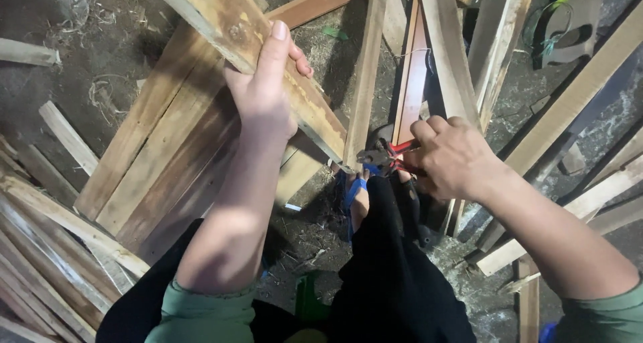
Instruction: Assembling and securing wooden planks together using a hammer, nails, and wood glue to build a structure.
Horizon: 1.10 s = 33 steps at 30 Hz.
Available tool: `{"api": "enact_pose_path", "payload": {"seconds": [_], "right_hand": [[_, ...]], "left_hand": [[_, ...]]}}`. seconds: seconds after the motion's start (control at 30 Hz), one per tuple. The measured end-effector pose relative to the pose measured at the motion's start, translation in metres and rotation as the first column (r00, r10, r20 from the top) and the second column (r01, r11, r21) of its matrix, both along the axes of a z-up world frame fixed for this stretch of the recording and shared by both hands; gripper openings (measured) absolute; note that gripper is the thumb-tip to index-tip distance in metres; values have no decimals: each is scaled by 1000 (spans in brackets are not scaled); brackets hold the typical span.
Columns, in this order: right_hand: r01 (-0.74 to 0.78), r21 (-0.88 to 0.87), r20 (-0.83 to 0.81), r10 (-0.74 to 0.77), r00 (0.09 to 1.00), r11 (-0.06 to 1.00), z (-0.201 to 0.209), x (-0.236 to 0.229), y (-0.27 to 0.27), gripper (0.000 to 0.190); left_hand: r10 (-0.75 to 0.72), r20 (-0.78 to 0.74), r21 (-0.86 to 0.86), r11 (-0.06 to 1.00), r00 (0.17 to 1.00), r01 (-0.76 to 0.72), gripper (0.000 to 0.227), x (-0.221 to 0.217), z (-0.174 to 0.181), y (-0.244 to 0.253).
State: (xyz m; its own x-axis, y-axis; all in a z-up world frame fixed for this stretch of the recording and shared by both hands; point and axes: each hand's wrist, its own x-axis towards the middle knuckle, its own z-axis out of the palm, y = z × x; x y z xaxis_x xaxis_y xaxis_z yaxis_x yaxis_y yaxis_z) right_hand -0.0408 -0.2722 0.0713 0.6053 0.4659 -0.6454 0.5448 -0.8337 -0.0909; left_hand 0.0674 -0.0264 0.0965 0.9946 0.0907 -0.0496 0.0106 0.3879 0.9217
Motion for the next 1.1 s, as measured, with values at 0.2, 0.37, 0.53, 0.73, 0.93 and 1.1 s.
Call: {"api": "enact_pose_path", "payload": {"seconds": [0.2,0.37,0.53,0.73,0.93,1.1], "right_hand": [[-189,258,491,40,870,947,-21,-15,-12,20],[-209,271,506,46,861,940,-35,-32,-14,24],[-152,330,526,-48,849,932,-59,-54,-14,31],[415,733,-13,-599,801,539,-94,-82,-14,18],[540,779,-189,-702,686,318,-88,-95,-31,24],[635,751,-150,-890,430,180,-109,-137,-54,19]], "left_hand": [[-12,27,29,1000,1000,11,27,-2,6,0],[51,-21,-27,998,998,-52,22,0,5,1],[54,-35,-20,998,998,-55,22,-2,8,3],[54,-84,-143,988,995,-65,23,-6,-11,9],[113,-177,-260,953,978,-157,22,3,-15,15],[211,-331,-261,916,920,-304,41,26,1,7]]}}
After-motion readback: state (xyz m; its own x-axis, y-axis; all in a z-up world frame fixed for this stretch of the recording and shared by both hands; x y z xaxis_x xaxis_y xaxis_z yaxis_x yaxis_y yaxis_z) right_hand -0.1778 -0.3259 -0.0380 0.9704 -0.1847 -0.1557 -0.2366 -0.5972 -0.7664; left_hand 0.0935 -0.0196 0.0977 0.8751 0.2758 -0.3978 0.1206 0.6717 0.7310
